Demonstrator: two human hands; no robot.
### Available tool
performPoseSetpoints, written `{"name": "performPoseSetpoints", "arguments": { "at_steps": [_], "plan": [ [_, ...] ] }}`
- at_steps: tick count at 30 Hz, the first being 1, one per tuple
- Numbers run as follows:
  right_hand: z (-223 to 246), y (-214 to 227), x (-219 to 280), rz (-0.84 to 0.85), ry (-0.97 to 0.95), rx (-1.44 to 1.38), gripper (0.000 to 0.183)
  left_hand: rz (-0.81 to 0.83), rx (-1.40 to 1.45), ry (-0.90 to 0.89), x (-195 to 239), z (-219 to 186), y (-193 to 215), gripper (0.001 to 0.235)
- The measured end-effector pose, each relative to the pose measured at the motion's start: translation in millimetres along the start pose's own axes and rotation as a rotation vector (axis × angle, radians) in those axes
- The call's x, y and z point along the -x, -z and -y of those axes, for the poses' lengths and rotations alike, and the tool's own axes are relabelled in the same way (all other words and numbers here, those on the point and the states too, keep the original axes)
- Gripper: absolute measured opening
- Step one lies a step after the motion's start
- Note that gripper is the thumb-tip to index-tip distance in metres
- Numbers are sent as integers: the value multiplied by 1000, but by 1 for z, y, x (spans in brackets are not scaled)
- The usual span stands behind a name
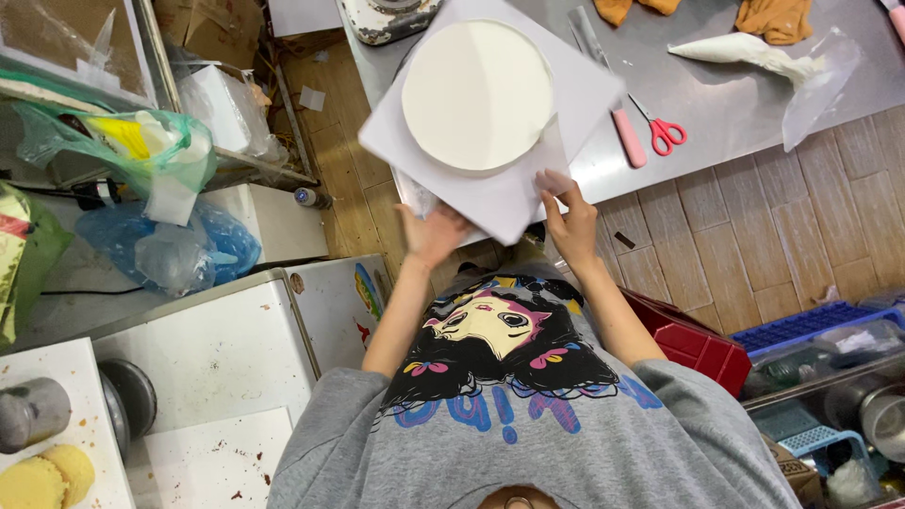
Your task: The person smooths the surface of a round white cake with a plastic scraper, then wipes the work surface with an orange cloth. They retrieve a plastic bag from a freezer, fill it with white powder, and place it back in the freezer. The person then wipes the scraper and work surface again.
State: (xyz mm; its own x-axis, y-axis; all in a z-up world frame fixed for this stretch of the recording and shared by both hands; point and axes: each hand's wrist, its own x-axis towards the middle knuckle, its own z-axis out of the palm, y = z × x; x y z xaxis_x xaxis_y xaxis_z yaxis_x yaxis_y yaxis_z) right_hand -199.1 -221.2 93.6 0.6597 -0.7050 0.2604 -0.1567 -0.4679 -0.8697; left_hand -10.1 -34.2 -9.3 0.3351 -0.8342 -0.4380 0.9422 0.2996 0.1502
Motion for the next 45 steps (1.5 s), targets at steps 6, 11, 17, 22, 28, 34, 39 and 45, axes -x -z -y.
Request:
{"name": "performPoseSetpoints", "arguments": {
  "at_steps": [6, 11, 17, 22, 28, 34, 39, 45],
  "plan": [
    [0, -6, 9, -13, 109, -25, 29, -26, -325, -298, 0, -60, -5, 134],
    [5, -7, 10, -23, 4, 17, 30, 77, -104, 121, -11, 1, -1, 136],
    [6, -10, 7, -62, 128, -42, 29, 12, -175, -236, -11, -42, 14, 136],
    [-3, -17, 8, -34, 10, 14, 37, -147, -266, -250, -12, -53, 20, 127],
    [-11, -26, 11, -36, 109, 35, 39, 130, -182, 43, -8, 22, 24, 135],
    [-13, -25, 17, -33, 107, 60, 40, -69, -137, -272, 1, -60, 8, 132],
    [-9, -19, 23, -4, 88, 38, 39, -26, -119, 38, -16, 17, 3, 130],
    [3, -11, 18, -30, 11, -8, 32, -87, -32, -183, -18, -32, 13, 137]
  ]
}}
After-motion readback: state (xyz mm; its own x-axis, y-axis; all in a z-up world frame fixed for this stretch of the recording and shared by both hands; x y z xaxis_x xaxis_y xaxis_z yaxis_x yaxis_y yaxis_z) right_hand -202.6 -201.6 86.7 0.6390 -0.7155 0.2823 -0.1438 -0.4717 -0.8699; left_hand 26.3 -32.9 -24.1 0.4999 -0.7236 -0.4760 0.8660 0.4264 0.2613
